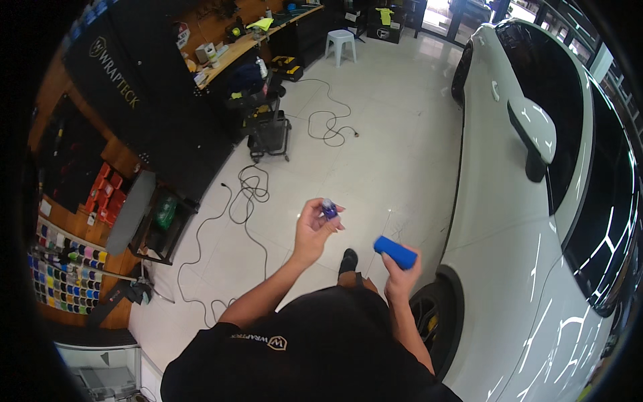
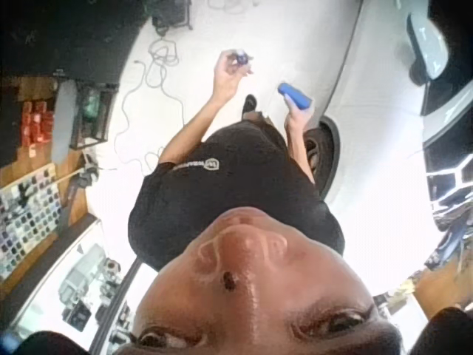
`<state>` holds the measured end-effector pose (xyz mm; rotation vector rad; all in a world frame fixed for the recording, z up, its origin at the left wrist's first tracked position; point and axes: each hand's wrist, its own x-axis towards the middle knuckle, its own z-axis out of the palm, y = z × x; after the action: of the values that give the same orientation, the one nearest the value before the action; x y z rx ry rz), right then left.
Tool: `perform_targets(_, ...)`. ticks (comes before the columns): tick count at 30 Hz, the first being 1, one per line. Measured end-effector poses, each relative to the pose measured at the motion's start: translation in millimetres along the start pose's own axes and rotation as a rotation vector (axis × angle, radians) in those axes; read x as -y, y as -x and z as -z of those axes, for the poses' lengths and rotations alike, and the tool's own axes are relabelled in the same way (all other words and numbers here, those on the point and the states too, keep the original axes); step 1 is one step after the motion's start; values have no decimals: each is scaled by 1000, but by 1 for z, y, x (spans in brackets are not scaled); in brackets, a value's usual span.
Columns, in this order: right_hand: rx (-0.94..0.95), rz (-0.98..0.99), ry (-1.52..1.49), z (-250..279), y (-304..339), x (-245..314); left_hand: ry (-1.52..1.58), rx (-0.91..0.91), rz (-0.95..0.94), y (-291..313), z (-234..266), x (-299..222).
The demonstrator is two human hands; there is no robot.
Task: The person cleans the windows of a white car using a blue squeegee and a spray bottle. They wipe the rear window, side windows, and front windshield, moving around the vehicle to reach each surface.
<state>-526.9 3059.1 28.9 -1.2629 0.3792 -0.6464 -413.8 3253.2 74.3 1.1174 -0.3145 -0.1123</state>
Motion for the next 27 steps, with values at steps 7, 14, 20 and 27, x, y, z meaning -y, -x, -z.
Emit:
perform_targets(7, 870, -1, 230, -182, -184, -7, -175, -203, -209, -200, 80, -28)
perform_targets(14, 1115, 13, 82, -373, -329, -87, -113, -576, -207, -343, 176, -12)
perform_targets(20, 779, -94, -41, -487, -475, -148, -53, -538, -224, -538, 217, 15)
perform_targets(27, 525, -182, 4, -561, -622, -183, 84, -192, -87, -753, 238, 51)
